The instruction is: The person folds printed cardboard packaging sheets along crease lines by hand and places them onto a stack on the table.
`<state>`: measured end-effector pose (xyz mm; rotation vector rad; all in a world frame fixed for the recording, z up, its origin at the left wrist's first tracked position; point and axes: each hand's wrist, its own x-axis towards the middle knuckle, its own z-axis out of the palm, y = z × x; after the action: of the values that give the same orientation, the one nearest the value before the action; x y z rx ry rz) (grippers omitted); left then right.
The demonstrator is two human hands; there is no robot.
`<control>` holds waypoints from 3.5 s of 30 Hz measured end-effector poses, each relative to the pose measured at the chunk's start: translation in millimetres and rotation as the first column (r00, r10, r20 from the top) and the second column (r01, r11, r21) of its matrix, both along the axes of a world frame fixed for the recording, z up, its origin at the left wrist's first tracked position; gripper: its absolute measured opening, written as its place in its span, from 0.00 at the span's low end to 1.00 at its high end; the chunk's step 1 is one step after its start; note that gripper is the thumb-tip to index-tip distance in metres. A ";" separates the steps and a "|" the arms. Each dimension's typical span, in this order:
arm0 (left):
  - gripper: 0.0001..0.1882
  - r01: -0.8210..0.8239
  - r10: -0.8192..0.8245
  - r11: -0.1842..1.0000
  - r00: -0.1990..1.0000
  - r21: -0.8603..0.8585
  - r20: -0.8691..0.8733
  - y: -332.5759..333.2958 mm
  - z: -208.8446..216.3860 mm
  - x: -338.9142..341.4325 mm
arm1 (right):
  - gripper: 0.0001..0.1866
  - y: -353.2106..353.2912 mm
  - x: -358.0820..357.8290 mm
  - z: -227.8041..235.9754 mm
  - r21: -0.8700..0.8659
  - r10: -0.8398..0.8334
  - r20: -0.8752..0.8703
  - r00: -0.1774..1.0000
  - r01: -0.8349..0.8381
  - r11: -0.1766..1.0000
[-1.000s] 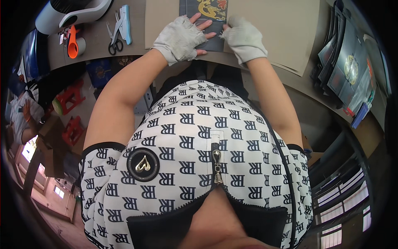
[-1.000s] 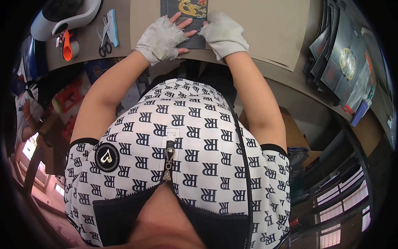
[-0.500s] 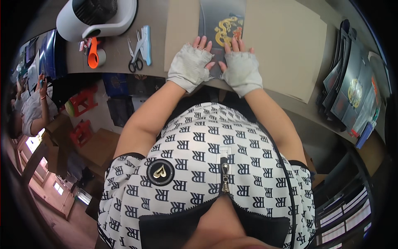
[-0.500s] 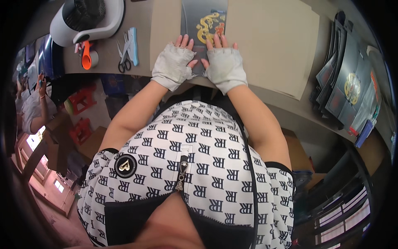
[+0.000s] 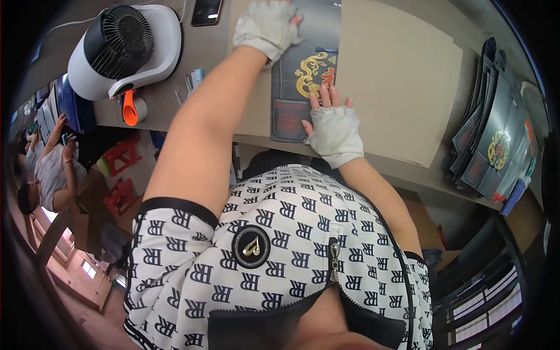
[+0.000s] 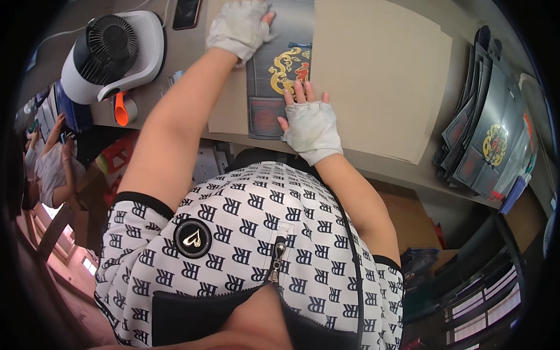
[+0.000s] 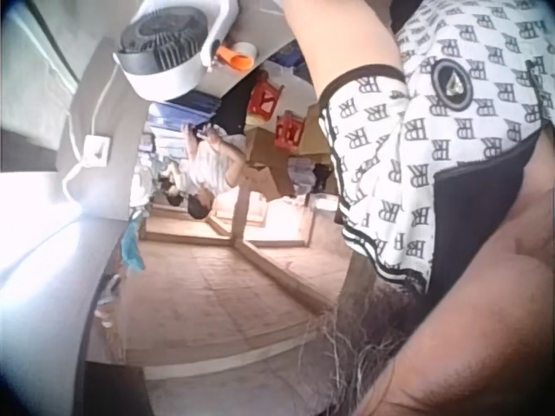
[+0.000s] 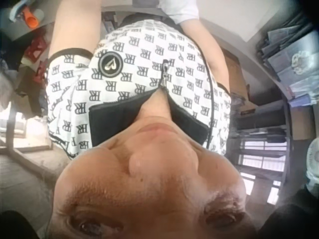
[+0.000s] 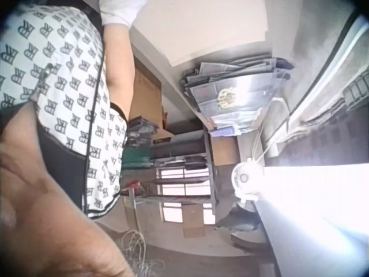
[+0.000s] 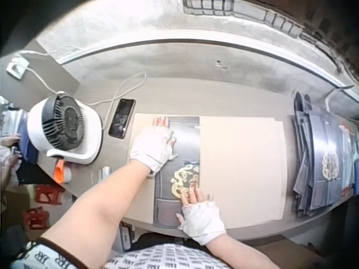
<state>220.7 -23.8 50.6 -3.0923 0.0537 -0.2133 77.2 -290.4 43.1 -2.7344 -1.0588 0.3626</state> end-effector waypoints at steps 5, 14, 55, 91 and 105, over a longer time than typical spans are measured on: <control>0.38 -0.046 0.055 0.989 0.997 0.143 -0.057 13.5 47.0 45.7 | 0.35 7.7 -2.5 7.1 0.073 -0.010 0.032 0.999 0.007 0.997; 0.42 -0.081 0.075 0.995 0.991 0.051 0.109 -5.2 -2.8 20.5 | 0.36 0.8 -5.0 -2.9 0.037 -0.010 0.066 0.998 0.007 0.999; 0.57 0.504 -0.547 0.837 0.778 -0.214 -0.309 -86.5 -41.6 -166.7 | 0.35 -202.1 71.7 38.5 0.210 -0.325 0.110 0.939 0.297 0.931; 0.30 0.434 -0.471 0.846 0.881 -0.311 -0.053 -88.5 -54.0 -166.1 | 0.40 -57.6 76.3 3.0 -0.005 -0.134 0.015 0.991 0.134 0.991; 0.28 0.440 -0.483 0.822 0.875 -0.362 -0.034 -86.3 -54.4 -166.8 | 0.38 -56.8 77.0 -5.3 0.027 -0.123 0.051 0.991 0.121 0.992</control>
<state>53.8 -110.1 -3.8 -3.3745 0.8758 -0.0415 154.2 -347.2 37.7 -2.7846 -0.8961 0.2593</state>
